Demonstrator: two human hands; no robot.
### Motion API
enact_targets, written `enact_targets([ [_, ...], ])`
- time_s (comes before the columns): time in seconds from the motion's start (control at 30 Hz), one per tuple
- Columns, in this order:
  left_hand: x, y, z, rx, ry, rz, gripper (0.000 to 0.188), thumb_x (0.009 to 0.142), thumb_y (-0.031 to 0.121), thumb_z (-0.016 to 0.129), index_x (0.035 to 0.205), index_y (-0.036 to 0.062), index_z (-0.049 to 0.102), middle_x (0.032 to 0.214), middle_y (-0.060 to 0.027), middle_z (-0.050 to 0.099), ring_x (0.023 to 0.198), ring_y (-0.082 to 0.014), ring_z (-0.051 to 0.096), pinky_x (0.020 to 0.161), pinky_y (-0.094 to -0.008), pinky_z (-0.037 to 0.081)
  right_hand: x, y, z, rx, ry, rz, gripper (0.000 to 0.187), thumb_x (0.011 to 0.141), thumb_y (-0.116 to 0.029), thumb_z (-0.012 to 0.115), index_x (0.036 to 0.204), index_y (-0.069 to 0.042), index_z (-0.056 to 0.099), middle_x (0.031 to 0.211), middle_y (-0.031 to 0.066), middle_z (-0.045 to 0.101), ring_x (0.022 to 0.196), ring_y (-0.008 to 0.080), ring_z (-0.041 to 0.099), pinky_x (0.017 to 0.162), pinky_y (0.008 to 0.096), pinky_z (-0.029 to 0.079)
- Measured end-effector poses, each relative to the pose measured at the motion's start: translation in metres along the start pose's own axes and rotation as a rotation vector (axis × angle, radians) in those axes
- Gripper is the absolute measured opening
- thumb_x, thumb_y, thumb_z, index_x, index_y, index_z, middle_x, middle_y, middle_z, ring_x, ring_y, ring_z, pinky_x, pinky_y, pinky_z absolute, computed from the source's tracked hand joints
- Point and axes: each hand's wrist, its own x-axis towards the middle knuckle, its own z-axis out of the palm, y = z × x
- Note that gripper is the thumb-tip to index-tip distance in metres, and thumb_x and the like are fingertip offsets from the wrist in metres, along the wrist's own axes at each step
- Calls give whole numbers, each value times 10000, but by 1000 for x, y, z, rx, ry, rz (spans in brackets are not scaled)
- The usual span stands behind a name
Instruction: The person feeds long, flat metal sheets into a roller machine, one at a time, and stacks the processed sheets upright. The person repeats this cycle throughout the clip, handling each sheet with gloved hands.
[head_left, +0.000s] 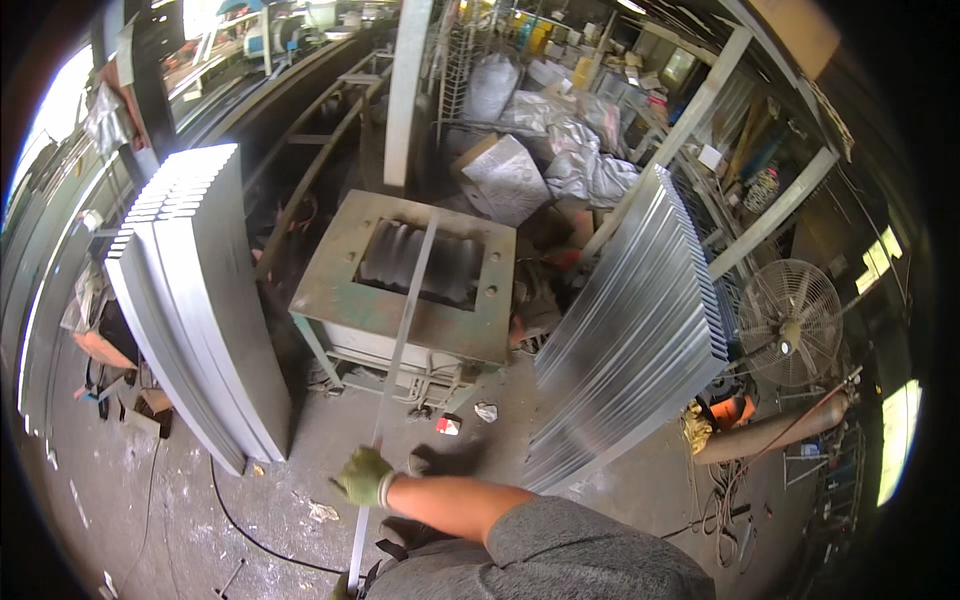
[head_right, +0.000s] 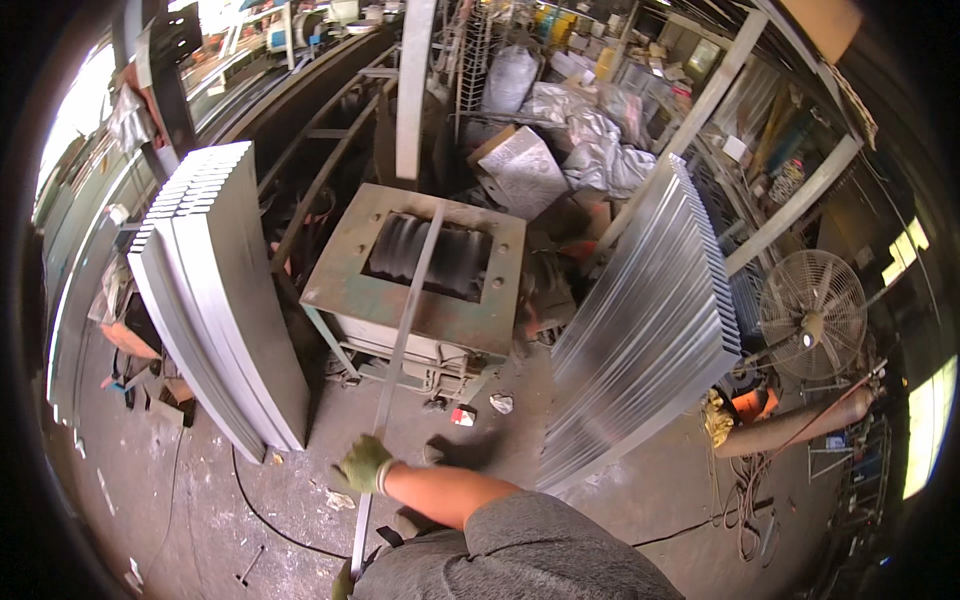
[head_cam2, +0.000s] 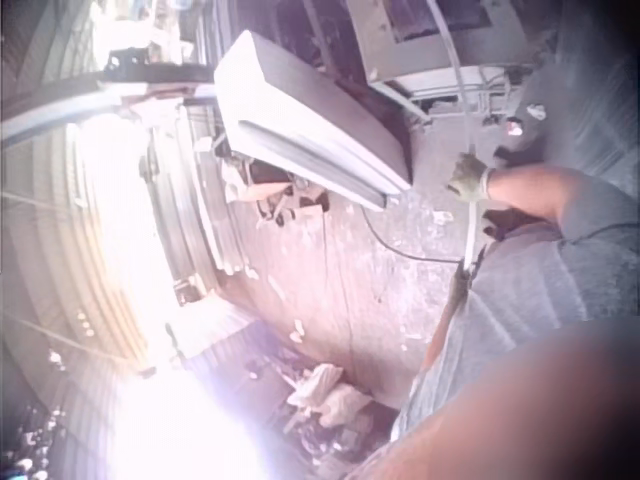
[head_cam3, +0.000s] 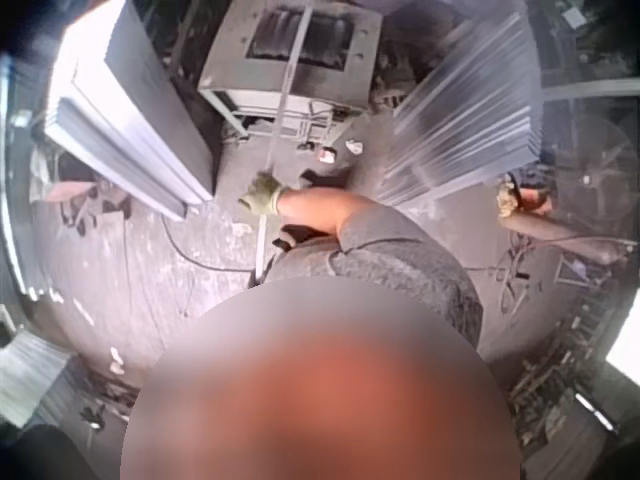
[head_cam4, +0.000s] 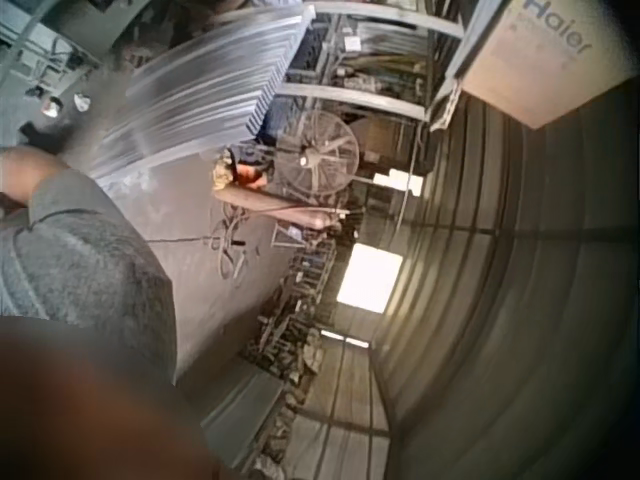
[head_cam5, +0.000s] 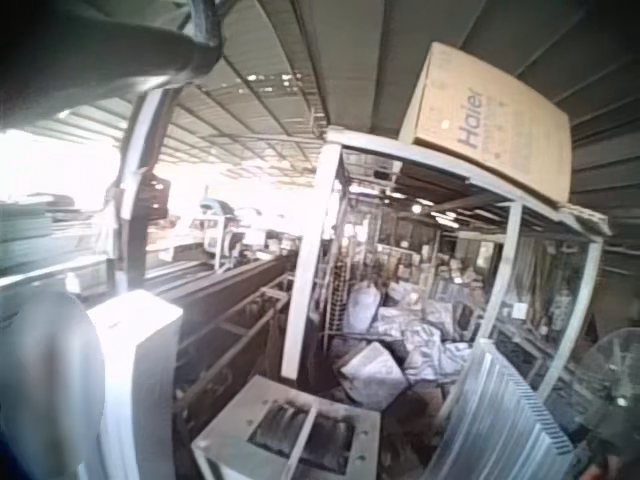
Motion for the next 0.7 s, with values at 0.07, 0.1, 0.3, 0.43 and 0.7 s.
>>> enact_targets([
  [0.07,39,52,-8,61,99,110,496,968,182,642,1464,170,650,1113,-299,771,1074,-522,742,860,-579,605,24,56,-21,-54,56,35,595,1101,-444,510,649,-147,758,674,97,743,653,329,714,841,504,529],
  [0.1,54,81,-14,91,141,151,481,979,184,637,1459,171,654,1101,-301,771,1065,-528,741,848,-586,605,37,87,-37,-87,110,21,590,1099,-447,514,655,-148,762,679,102,745,662,337,716,842,507,529],
  [0.3,105,172,-37,85,177,238,500,864,195,678,1329,9,684,988,-302,769,884,-473,766,768,-564,584,75,180,-86,-64,102,53,576,1091,-464,529,686,-132,770,690,128,735,699,350,723,813,512,536],
  [0.43,78,101,-10,81,199,197,498,923,289,771,1326,4,699,1004,-219,793,915,-392,773,775,-507,598,49,121,-38,-58,83,0,519,1074,-415,574,652,-160,739,664,113,720,636,345,672,753,530,509],
  [0.7,49,32,17,28,-112,-111,705,967,372,864,1450,-75,612,1218,-211,789,1110,-384,743,890,-489,594,-24,19,26,165,50,-176,506,1073,-431,612,682,-138,743,651,53,698,683,287,653,844,465,504],
])
